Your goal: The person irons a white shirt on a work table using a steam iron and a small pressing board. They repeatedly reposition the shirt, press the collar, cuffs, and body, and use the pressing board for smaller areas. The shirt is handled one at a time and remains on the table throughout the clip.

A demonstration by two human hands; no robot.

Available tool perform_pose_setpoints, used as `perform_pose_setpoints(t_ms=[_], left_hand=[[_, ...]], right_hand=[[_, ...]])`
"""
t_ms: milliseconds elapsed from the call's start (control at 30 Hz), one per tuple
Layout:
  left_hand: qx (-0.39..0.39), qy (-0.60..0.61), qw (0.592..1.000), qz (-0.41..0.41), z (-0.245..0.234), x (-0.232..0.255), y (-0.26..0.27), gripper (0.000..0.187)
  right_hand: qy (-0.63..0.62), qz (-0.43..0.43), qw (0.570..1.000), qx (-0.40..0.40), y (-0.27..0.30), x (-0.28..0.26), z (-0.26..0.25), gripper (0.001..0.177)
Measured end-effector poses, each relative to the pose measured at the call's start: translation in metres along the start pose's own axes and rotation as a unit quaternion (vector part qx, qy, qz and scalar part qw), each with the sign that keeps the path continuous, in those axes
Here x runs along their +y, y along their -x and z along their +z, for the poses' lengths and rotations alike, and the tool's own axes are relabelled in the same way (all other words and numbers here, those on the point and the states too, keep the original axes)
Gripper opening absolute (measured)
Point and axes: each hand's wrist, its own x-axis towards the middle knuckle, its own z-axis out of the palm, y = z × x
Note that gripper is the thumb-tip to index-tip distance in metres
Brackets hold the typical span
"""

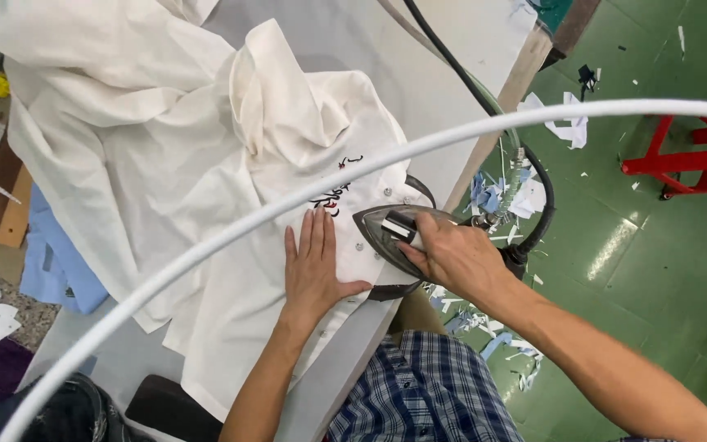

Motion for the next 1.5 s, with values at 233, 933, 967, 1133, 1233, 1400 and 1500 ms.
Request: perform_pose_setpoints(t_ms=[233,933,967,1133,1233,1400,1500], left_hand=[[-0.007,-0.001,1.000,-0.007,0.015,-0.005,0.001,0.145],[0.100,0.019,0.994,0.050,-0.003,-0.002,-0.004,0.134],[0.135,0.039,0.988,0.070,-0.008,-0.004,-0.009,0.121],[0.315,-0.061,0.928,0.190,-0.034,0.002,-0.128,0.057],[0.360,-0.133,0.884,0.267,-0.031,0.007,-0.203,0.050],[0.207,-0.218,0.913,0.276,-0.003,0.006,-0.270,0.029],[0.141,-0.306,0.915,0.224,-0.013,0.013,-0.281,0.006]], right_hand=[[0.016,-0.012,1.000,0.007,0.000,0.006,0.008,0.043],[-0.034,0.071,0.997,-0.015,0.045,0.041,0.028,0.050],[-0.040,0.078,0.996,-0.028,0.049,0.045,0.032,0.051],[-0.073,0.124,0.984,-0.105,0.073,0.060,0.013,0.054],[-0.075,0.138,0.981,-0.118,0.079,0.066,0.004,0.056],[-0.060,0.128,0.985,-0.101,0.081,0.080,0.012,0.057],[-0.063,0.135,0.984,-0.093,0.079,0.089,0.022,0.056]])
